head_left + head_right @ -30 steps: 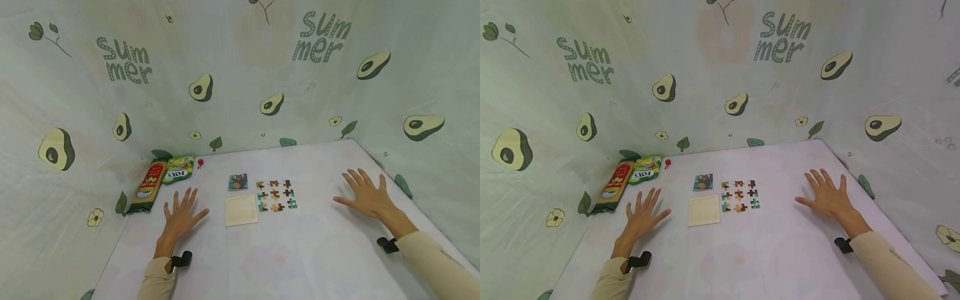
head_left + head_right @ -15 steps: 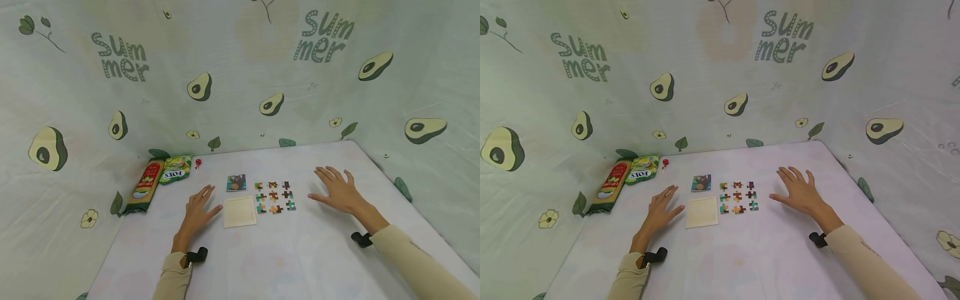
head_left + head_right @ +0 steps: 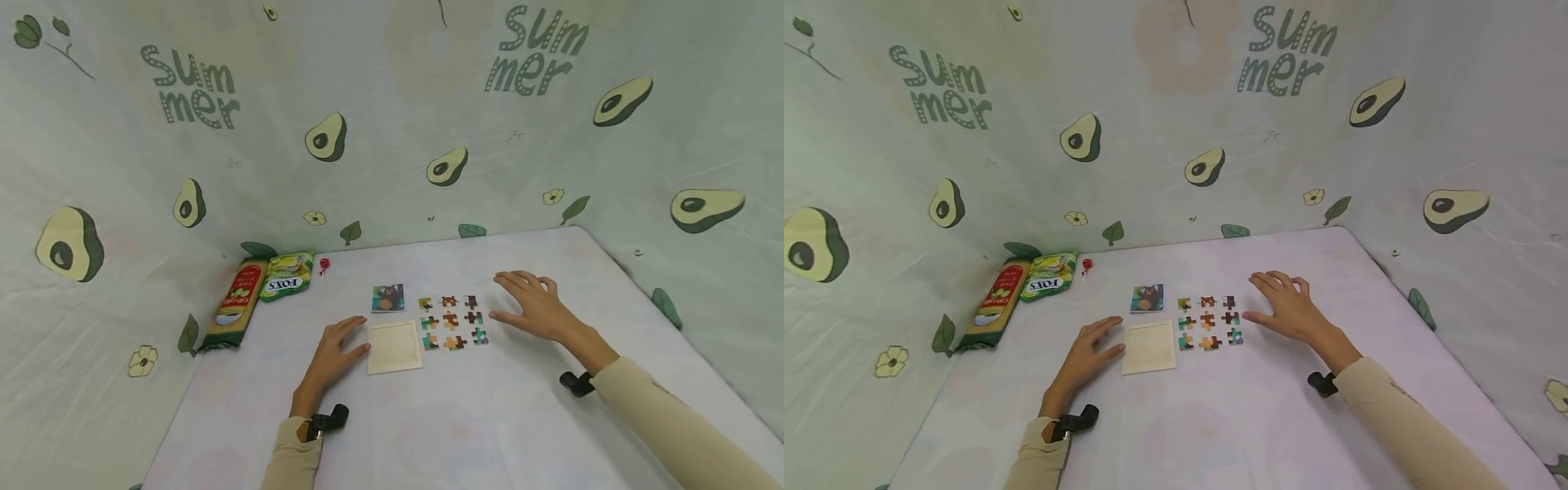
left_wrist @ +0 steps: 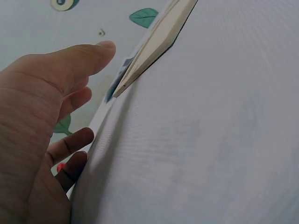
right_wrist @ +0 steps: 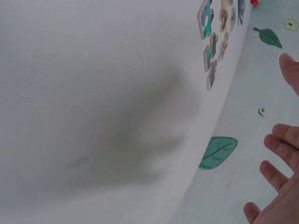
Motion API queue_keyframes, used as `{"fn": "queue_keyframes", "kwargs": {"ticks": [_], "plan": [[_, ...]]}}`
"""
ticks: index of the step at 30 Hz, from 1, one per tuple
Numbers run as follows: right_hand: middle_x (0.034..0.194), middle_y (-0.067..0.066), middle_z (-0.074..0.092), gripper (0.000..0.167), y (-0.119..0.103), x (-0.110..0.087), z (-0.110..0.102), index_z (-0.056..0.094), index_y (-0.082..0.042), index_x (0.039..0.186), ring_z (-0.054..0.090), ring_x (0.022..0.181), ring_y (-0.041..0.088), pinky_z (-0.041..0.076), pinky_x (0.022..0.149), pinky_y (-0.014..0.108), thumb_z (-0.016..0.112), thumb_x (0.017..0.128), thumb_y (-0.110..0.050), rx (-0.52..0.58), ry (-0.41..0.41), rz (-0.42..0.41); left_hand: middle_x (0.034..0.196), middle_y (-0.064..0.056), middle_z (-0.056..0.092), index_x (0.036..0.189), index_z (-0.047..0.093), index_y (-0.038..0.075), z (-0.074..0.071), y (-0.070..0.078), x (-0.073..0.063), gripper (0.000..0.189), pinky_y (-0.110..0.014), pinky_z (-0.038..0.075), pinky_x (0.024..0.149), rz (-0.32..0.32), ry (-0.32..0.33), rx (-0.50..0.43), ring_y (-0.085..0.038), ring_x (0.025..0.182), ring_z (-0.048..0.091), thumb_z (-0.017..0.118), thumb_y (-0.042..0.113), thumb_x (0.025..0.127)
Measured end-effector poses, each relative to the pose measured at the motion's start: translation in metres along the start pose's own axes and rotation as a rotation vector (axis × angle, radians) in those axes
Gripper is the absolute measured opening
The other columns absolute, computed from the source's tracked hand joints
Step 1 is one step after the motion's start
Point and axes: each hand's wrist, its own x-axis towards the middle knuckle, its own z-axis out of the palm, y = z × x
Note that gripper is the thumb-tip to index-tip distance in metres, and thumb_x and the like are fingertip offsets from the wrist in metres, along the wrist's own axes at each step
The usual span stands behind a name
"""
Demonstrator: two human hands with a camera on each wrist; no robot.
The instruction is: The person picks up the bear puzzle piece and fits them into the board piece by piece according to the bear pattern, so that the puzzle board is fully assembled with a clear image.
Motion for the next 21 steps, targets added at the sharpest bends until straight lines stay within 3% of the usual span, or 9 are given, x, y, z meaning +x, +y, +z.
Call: {"fn": "queue_keyframes", "kwargs": {"ticks": [5, 14, 21], "plan": [[0.151, 0.014, 0.045, 0.076, -0.006, 0.009, 0.004, 0.048, -0.008, 0.147, 0.029, 0.140, 0.040, 0.016, 0.104, 0.069, 0.072, 0.089, -0.049, 0.010, -0.026, -0.024, 0.147, 0.003, 0.052, 0.140, 0.060, 0.025, 0.000, 0.003, -0.001, 0.057, -0.057, 0.036, 0.106, -0.025, -0.041, 0.012, -0.028, 0.129, 0.043, 0.078, 0.039, 0.088], [0.148, 0.013, 0.049, 0.067, -0.019, 0.033, 0.012, 0.052, -0.008, 0.145, 0.033, 0.138, 0.036, 0.018, 0.103, 0.068, 0.073, 0.091, -0.041, 0.021, -0.058, -0.089, 0.143, 0.002, 0.056, 0.137, 0.063, 0.021, 0.000, -0.003, -0.001, 0.052, -0.054, 0.033, 0.107, 0.051, -0.041, 0.092, -0.027, 0.128, 0.045, 0.076, 0.035, 0.089], [0.143, 0.013, 0.053, 0.059, -0.029, 0.050, 0.018, 0.057, -0.007, 0.139, 0.038, 0.136, 0.035, 0.019, 0.104, 0.067, 0.072, 0.092, -0.039, 0.016, -0.065, -0.128, 0.139, 0.003, 0.059, 0.133, 0.066, 0.022, 0.001, -0.004, -0.001, 0.048, -0.054, 0.034, 0.106, 0.035, -0.041, 0.077, -0.027, 0.127, 0.045, 0.078, 0.034, 0.088]]}}
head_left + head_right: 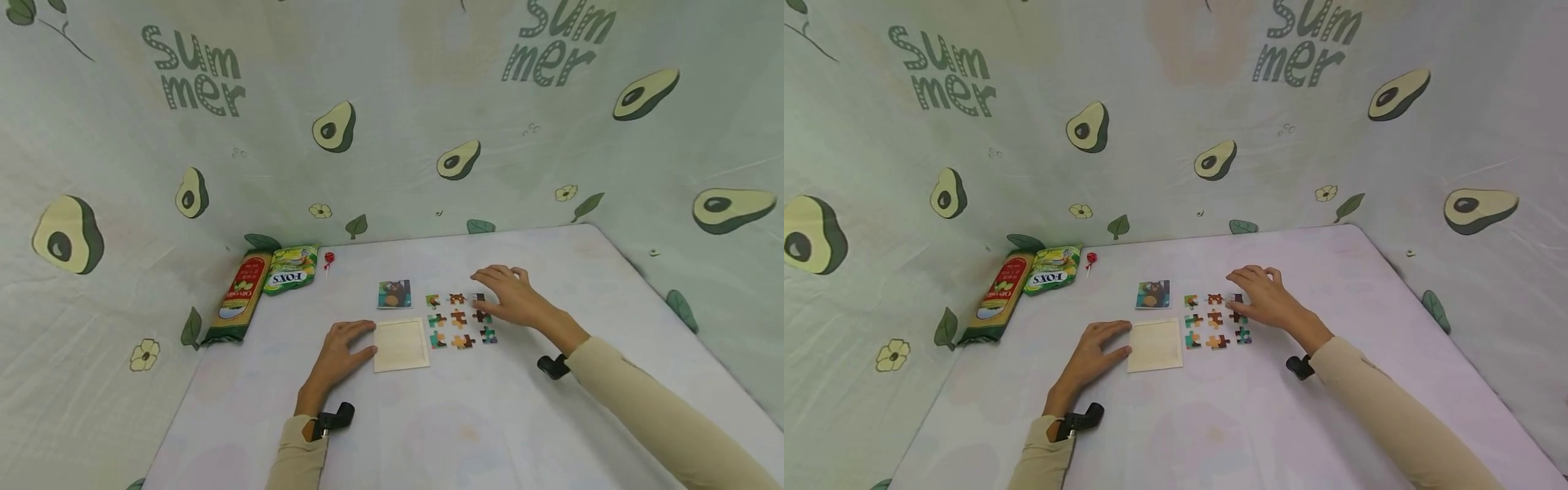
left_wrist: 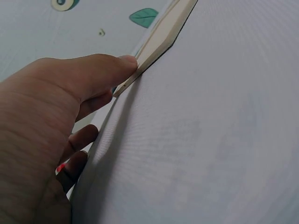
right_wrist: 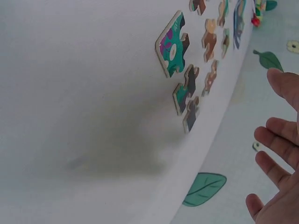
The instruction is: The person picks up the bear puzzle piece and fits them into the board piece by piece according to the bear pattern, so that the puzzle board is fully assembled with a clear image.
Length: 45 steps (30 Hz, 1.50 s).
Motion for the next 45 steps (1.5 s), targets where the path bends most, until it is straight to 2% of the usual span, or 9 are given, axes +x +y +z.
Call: {"fn": "queue_keyframes", "kwargs": {"ticks": [4, 13, 18, 26, 45], "plan": [[0.141, 0.012, 0.055, 0.056, -0.004, 0.010, 0.004, 0.058, -0.007, 0.138, 0.039, 0.135, 0.035, 0.019, 0.104, 0.066, 0.074, 0.092, -0.035, -0.003, -0.004, -0.008, 0.138, 0.004, 0.060, 0.133, 0.066, 0.022, 0.000, 0.000, 0.000, 0.047, -0.054, 0.035, 0.106, 0.015, 0.007, 0.011, -0.027, 0.127, 0.045, 0.077, 0.034, 0.089], [0.137, 0.011, 0.058, 0.051, -0.018, 0.026, 0.023, 0.061, -0.007, 0.135, 0.043, 0.132, 0.036, 0.023, 0.102, 0.065, 0.073, 0.092, -0.032, 0.043, -0.050, -0.055, 0.138, 0.007, 0.059, 0.130, 0.069, 0.021, -0.001, -0.002, -0.010, 0.044, -0.054, 0.034, 0.106, 0.004, -0.004, 0.026, -0.027, 0.126, 0.045, 0.078, 0.033, 0.088], [0.135, 0.011, 0.059, 0.048, -0.019, 0.032, 0.026, 0.062, -0.006, 0.133, 0.044, 0.131, 0.036, 0.024, 0.102, 0.065, 0.074, 0.092, -0.027, 0.043, -0.046, -0.071, 0.140, 0.010, 0.058, 0.131, 0.068, 0.022, 0.001, -0.001, -0.007, 0.044, -0.055, 0.034, 0.105, 0.018, -0.003, 0.038, -0.026, 0.128, 0.044, 0.075, 0.037, 0.090], [0.134, 0.011, 0.060, 0.046, -0.020, 0.043, 0.032, 0.063, -0.006, 0.132, 0.045, 0.130, 0.034, 0.025, 0.102, 0.064, 0.074, 0.093, -0.028, 0.045, -0.078, -0.068, 0.142, 0.011, 0.056, 0.133, 0.067, 0.023, 0.000, 0.000, -0.003, 0.046, -0.055, 0.034, 0.106, -0.003, -0.024, 0.050, -0.026, 0.130, 0.041, 0.074, 0.039, 0.091], [0.130, 0.008, 0.063, 0.039, -0.024, 0.061, 0.050, 0.068, -0.009, 0.127, 0.048, 0.127, 0.031, 0.026, 0.101, 0.061, 0.073, 0.093, -0.027, 0.042, -0.115, -0.081, 0.140, 0.009, 0.058, 0.131, 0.068, 0.021, 0.001, -0.005, 0.000, 0.044, -0.054, 0.035, 0.105, 0.044, -0.003, 0.040, -0.027, 0.128, 0.044, 0.074, 0.038, 0.091]]}}
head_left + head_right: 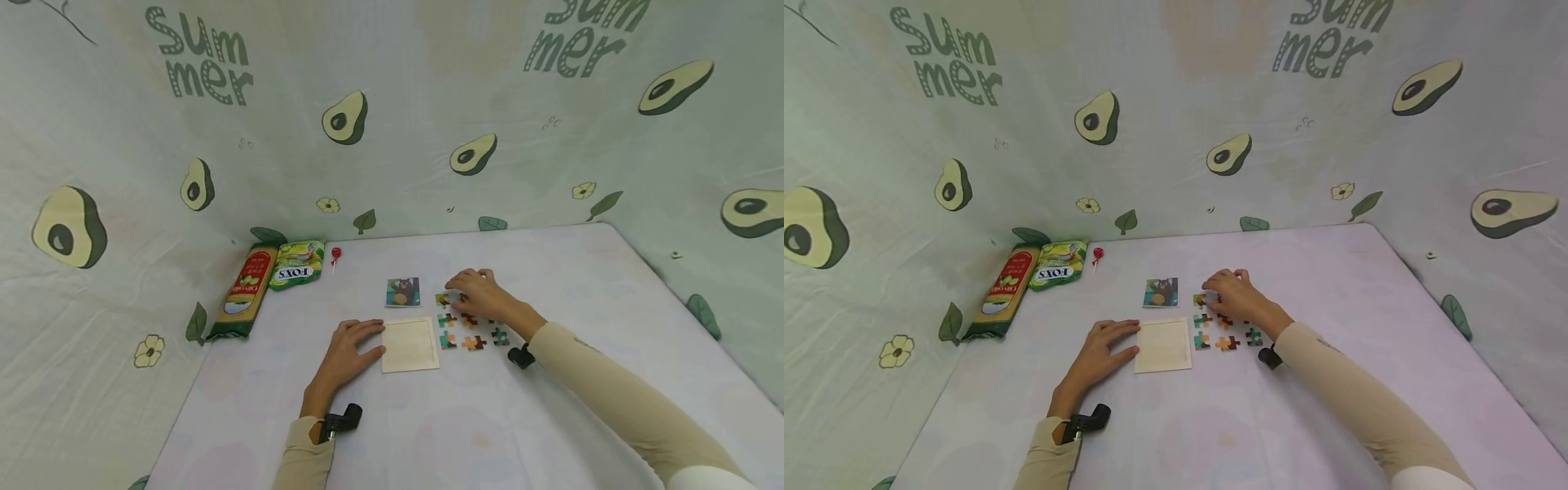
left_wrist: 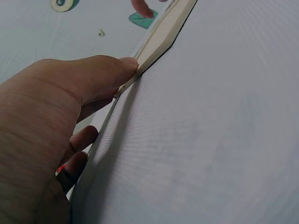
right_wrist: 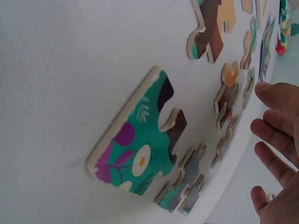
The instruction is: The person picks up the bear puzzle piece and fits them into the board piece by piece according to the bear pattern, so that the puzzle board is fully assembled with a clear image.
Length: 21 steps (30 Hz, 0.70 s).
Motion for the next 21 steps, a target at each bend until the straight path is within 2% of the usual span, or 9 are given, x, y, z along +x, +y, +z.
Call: {"fn": "queue_keyframes", "kwargs": {"ticks": [4, 12, 21], "plan": [[0.130, 0.008, 0.063, 0.039, 0.002, 0.004, 0.004, 0.067, -0.009, 0.127, 0.048, 0.127, 0.031, 0.026, 0.101, 0.061, 0.073, 0.093, -0.027, -0.005, -0.013, 0.001, 0.141, 0.009, 0.058, 0.132, 0.068, 0.021, -0.001, 0.001, 0.001, 0.045, -0.055, 0.034, 0.106, -0.010, -0.007, 0.003, -0.027, 0.128, 0.043, 0.074, 0.038, 0.091], [0.130, 0.008, 0.063, 0.039, 0.002, 0.010, 0.007, 0.067, -0.009, 0.128, 0.048, 0.127, 0.031, 0.024, 0.102, 0.062, 0.073, 0.093, -0.026, 0.052, -0.038, 0.015, 0.140, 0.008, 0.058, 0.131, 0.068, 0.020, -0.002, 0.001, 0.001, 0.044, -0.055, 0.033, 0.106, -0.021, -0.014, 0.001, -0.029, 0.128, 0.044, 0.074, 0.037, 0.091], [0.126, 0.004, 0.066, 0.032, 0.006, 0.016, 0.013, 0.069, -0.011, 0.125, 0.050, 0.124, 0.028, 0.021, 0.103, 0.061, 0.071, 0.094, -0.020, 0.109, -0.042, 0.027, 0.141, 0.010, 0.057, 0.132, 0.067, 0.022, -0.003, 0.002, 0.003, 0.044, -0.055, 0.034, 0.106, -0.050, -0.034, 0.009, -0.027, 0.129, 0.042, 0.074, 0.037, 0.091]]}}
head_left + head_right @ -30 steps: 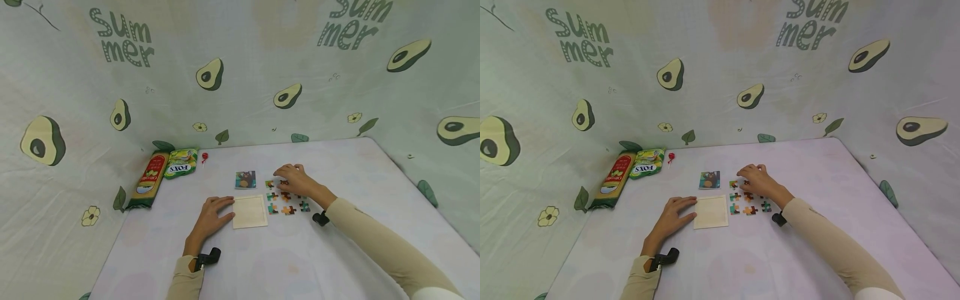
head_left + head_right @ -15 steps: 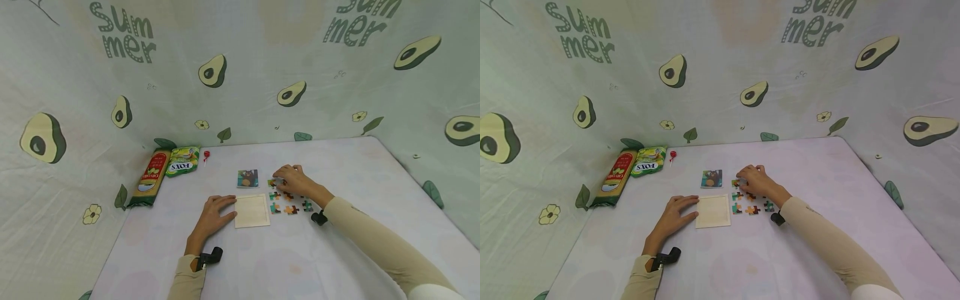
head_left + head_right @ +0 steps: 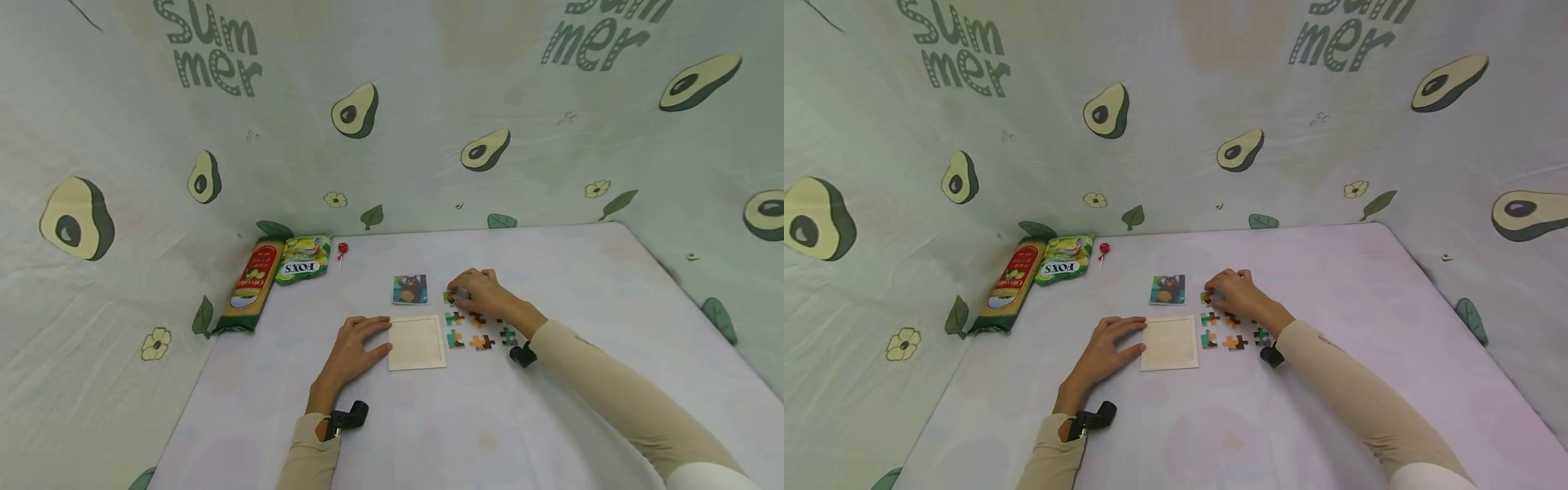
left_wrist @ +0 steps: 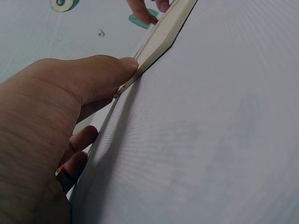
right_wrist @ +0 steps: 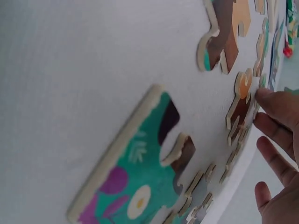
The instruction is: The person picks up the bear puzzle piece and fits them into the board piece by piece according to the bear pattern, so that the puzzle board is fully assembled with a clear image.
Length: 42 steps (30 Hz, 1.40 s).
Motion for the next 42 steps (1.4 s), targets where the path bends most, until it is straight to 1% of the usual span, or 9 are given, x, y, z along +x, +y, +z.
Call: {"fn": "queue_keyframes", "kwargs": {"ticks": [5, 7, 10, 13, 18, 21, 26, 33, 42], "plan": [[0.119, 0.004, 0.069, 0.029, 0.000, -0.002, -0.001, 0.071, -0.009, 0.120, 0.053, 0.119, 0.028, 0.023, 0.102, 0.060, 0.072, 0.093, -0.019, -0.005, 0.029, 0.002, 0.141, 0.011, 0.057, 0.132, 0.067, 0.023, 0.002, 0.003, 0.002, 0.044, -0.054, 0.034, 0.106, 0.001, -0.007, -0.006, -0.026, 0.130, 0.042, 0.073, 0.039, 0.091], [0.117, 0.003, 0.069, 0.028, 0.000, -0.003, 0.000, 0.072, -0.009, 0.119, 0.053, 0.117, 0.027, 0.022, 0.104, 0.059, 0.072, 0.093, -0.019, -0.010, 0.029, 0.006, 0.141, 0.011, 0.056, 0.133, 0.067, 0.023, 0.002, 0.003, 0.002, 0.045, -0.054, 0.034, 0.106, -0.003, -0.016, -0.009, -0.026, 0.130, 0.041, 0.073, 0.039, 0.092], [0.115, 0.003, 0.069, 0.027, 0.000, -0.004, 0.002, 0.072, -0.009, 0.117, 0.054, 0.116, 0.027, 0.023, 0.103, 0.061, 0.072, 0.092, -0.020, -0.031, 0.039, -0.018, 0.142, 0.011, 0.056, 0.133, 0.066, 0.023, 0.003, 0.004, 0.001, 0.044, -0.054, 0.033, 0.107, -0.014, -0.026, 0.000, -0.026, 0.131, 0.041, 0.072, 0.039, 0.092], [0.114, 0.003, 0.069, 0.026, -0.001, -0.004, 0.002, 0.072, -0.009, 0.116, 0.054, 0.115, 0.028, 0.025, 0.102, 0.060, 0.072, 0.092, -0.020, -0.048, 0.048, -0.030, 0.142, 0.011, 0.056, 0.133, 0.066, 0.024, 0.004, 0.004, 0.000, 0.044, -0.054, 0.034, 0.106, -0.020, -0.025, 0.010, -0.026, 0.130, 0.041, 0.072, 0.039, 0.092], [0.112, 0.002, 0.069, 0.028, -0.002, -0.004, -0.002, 0.072, -0.010, 0.116, 0.054, 0.115, 0.028, 0.025, 0.102, 0.060, 0.073, 0.091, -0.021, -0.072, 0.066, -0.015, 0.142, 0.011, 0.056, 0.133, 0.066, 0.024, 0.003, 0.003, 0.001, 0.044, -0.053, 0.033, 0.107, -0.007, -0.018, 0.020, -0.026, 0.130, 0.042, 0.072, 0.039, 0.092], [0.111, 0.003, 0.069, 0.029, -0.004, -0.005, -0.006, 0.071, -0.009, 0.116, 0.054, 0.115, 0.029, 0.025, 0.102, 0.061, 0.075, 0.090, -0.021, -0.072, 0.079, -0.022, 0.142, 0.011, 0.056, 0.133, 0.066, 0.024, 0.003, 0.002, 0.002, 0.044, -0.053, 0.033, 0.107, -0.002, -0.013, 0.021, -0.026, 0.130, 0.042, 0.073, 0.039, 0.092], [0.112, 0.003, 0.069, 0.029, -0.010, -0.008, -0.012, 0.071, -0.009, 0.117, 0.054, 0.116, 0.028, 0.024, 0.103, 0.060, 0.075, 0.091, -0.022, -0.066, 0.089, -0.033, 0.141, 0.010, 0.057, 0.133, 0.067, 0.022, 0.002, 0.001, 0.001, 0.044, -0.053, 0.033, 0.107, 0.006, -0.004, 0.014, -0.027, 0.130, 0.042, 0.073, 0.038, 0.092], [0.115, 0.006, 0.068, 0.026, -0.017, -0.011, -0.019, 0.072, -0.009, 0.114, 0.055, 0.114, 0.029, 0.024, 0.103, 0.061, 0.075, 0.090, -0.018, -0.059, 0.142, -0.065, 0.141, 0.009, 0.057, 0.132, 0.067, 0.022, 0.002, -0.002, 0.001, 0.044, -0.054, 0.034, 0.107, 0.015, 0.008, 0.013, -0.028, 0.130, 0.043, 0.074, 0.037, 0.091], [0.114, 0.005, 0.069, 0.025, -0.021, -0.016, -0.024, 0.073, -0.010, 0.112, 0.055, 0.113, 0.028, 0.025, 0.103, 0.061, 0.075, 0.089, -0.018, -0.061, 0.162, -0.076, 0.141, 0.007, 0.058, 0.131, 0.068, 0.020, 0.002, -0.001, 0.000, 0.044, -0.054, 0.034, 0.105, 0.027, 0.022, 0.002, -0.028, 0.127, 0.044, 0.075, 0.034, 0.090]]}}
